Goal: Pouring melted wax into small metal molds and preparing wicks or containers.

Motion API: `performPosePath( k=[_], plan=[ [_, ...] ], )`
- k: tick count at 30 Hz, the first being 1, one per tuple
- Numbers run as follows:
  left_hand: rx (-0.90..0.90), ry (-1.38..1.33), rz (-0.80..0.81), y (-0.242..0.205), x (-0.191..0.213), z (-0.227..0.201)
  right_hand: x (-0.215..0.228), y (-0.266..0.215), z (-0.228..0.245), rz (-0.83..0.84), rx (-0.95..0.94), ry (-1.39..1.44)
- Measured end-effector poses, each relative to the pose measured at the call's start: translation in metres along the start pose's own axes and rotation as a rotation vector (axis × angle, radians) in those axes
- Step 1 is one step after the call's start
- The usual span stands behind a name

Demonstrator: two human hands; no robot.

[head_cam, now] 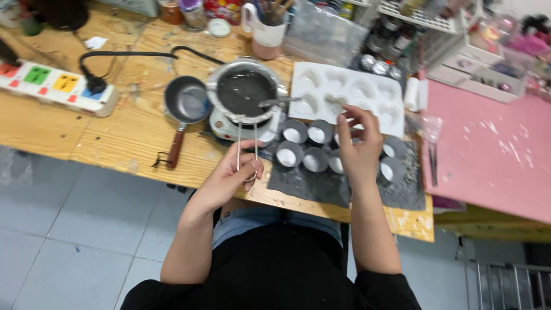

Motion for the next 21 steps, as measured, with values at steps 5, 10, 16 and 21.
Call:
performPosePath(
  k=[5,10,16,21],
  plan=[
    [-0.041,0.013,-0.073,0.011,-0.023,0.018,0.069,-0.021,-0.103,-0.297,-0.029,-0.657],
    [-0.102,0.051,-0.095,0.025,-0.029,0.034,0.118,-0.037,-0.189,-0.367,-0.266,-0.989],
    [-0.144,0.005,-0.142,0.037,-0.029,0.052,0.125,-0.069,-0.247,-0.228,-0.448,-0.953],
    [-0.120,-0.043,-0.118,0.036,-0.030,0.051,0.131,-0.077,-0.254,-0.290,-0.457,-0.825]
  ],
)
Point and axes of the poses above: each hand's wrist, its own y-axis towards the middle knuckle, its own x-axis out of the back of the hand, z = x × y, the point moved 3 cm from there along y, towards the middle knuckle, and after that the axes turned 15 degrees about -y, right-handed, at the moved point
